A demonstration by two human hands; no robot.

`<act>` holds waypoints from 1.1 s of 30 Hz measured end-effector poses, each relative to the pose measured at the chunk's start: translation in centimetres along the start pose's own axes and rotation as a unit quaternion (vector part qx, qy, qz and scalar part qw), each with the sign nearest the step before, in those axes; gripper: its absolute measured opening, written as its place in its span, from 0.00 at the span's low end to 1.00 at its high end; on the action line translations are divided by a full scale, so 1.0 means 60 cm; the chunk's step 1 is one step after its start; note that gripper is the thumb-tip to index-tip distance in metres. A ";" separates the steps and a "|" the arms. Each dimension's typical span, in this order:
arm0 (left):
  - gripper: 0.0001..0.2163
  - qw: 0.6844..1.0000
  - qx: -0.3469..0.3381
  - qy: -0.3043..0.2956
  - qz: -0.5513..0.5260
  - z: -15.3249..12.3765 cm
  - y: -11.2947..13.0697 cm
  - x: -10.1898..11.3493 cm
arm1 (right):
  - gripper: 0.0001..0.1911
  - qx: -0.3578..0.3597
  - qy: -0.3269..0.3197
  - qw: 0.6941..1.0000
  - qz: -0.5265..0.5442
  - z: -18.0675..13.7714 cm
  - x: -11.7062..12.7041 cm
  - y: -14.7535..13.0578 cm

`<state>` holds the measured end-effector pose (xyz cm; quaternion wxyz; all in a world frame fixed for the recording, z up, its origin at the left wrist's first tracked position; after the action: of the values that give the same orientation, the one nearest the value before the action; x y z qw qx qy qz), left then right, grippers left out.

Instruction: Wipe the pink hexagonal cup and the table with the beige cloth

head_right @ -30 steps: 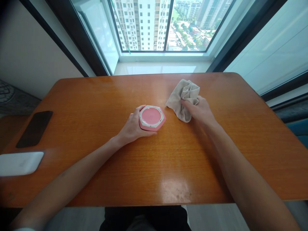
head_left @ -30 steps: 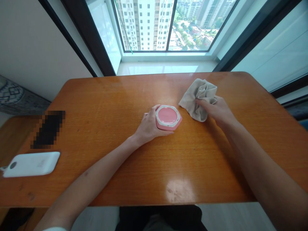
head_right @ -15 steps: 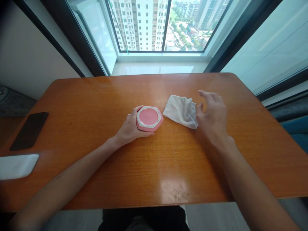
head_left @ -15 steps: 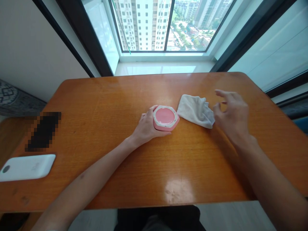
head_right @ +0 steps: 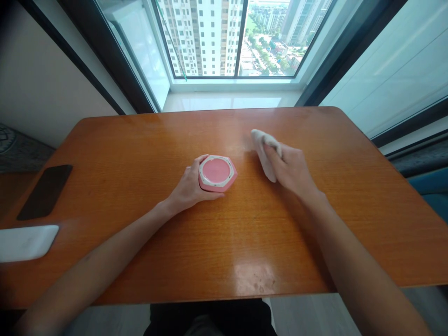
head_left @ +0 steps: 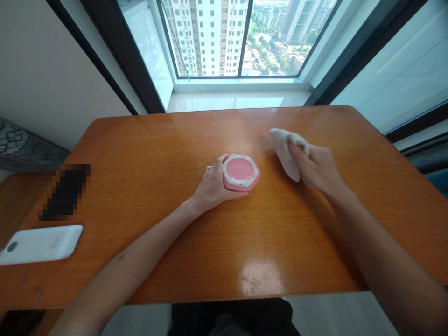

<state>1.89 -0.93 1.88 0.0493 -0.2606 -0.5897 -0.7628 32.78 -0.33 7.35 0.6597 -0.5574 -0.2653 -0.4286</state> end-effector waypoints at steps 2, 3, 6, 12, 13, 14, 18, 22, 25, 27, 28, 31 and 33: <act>0.55 1.000 -0.005 0.000 0.001 0.000 0.001 -0.001 | 0.31 -0.087 0.026 0.990 0.107 0.010 0.031 0.012; 0.55 1.000 -0.006 0.000 0.002 0.000 0.002 -0.001 | 0.31 -0.105 0.027 0.977 0.183 0.017 0.041 0.021; 0.56 1.000 -0.005 0.002 0.005 -0.001 0.001 -0.002 | 0.26 -0.100 0.050 0.931 0.347 0.038 0.060 0.050; 0.55 1.000 -0.014 0.000 0.006 -0.001 0.000 -0.001 | 0.20 0.005 0.229 0.899 0.373 -0.004 0.056 0.016; 0.55 1.000 -0.017 0.001 0.009 -0.001 -0.001 -0.002 | 0.22 0.037 0.217 0.918 0.329 -0.021 0.047 -0.008; 0.55 1.000 -0.020 0.003 0.012 -0.001 -0.003 -0.002 | 0.23 0.079 0.174 0.945 0.267 -0.038 0.034 -0.034; 0.51 0.999 -0.035 0.002 0.020 0.002 -0.015 -0.004 | 0.34 0.334 -0.024 0.942 -0.002 -0.094 -0.042 -0.131; 0.45 0.998 -0.058 -0.026 0.019 0.003 -0.021 -0.005 | 0.47 0.370 -0.072 0.918 -0.124 -0.098 -0.096 -0.157; 0.48 0.999 -0.048 -0.006 0.022 0.003 -0.021 -0.005 | 0.46 0.345 -0.069 0.925 -0.142 -0.091 -0.106 -0.156; 0.46 0.998 -0.050 -0.002 0.031 0.003 -0.023 -0.005 | 0.42 0.347 -0.074 0.924 -0.143 -0.098 -0.107 -0.158; 0.43 0.998 -0.057 -0.007 0.035 0.003 -0.024 -0.006 | 0.40 0.351 -0.076 0.923 -0.137 -0.105 -0.106 -0.160; 0.32 0.995 -0.081 -0.034 0.041 0.003 -0.027 -0.009 | 0.35 0.362 -0.086 0.926 -0.071 -0.134 -0.094 -0.170; 0.35 0.996 -0.072 -0.031 0.037 0.004 -0.026 -0.009 | 0.29 0.343 -0.118 0.931 0.037 -0.151 -0.074 -0.178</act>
<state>1.82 -0.39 0.30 0.0403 -0.3089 -0.5245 -0.7924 20.24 -7.98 6.94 0.7901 -0.3531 -0.4511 -0.2181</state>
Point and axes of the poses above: each hand's wrist, its own z-axis towards the middle knuckle, its own x-axis out of the back of the hand, y = z × x, the point moved 2 cm from there along z, towards the middle knuckle, and after that the axes turned 8 degrees about -z, right-handed, at the moved point
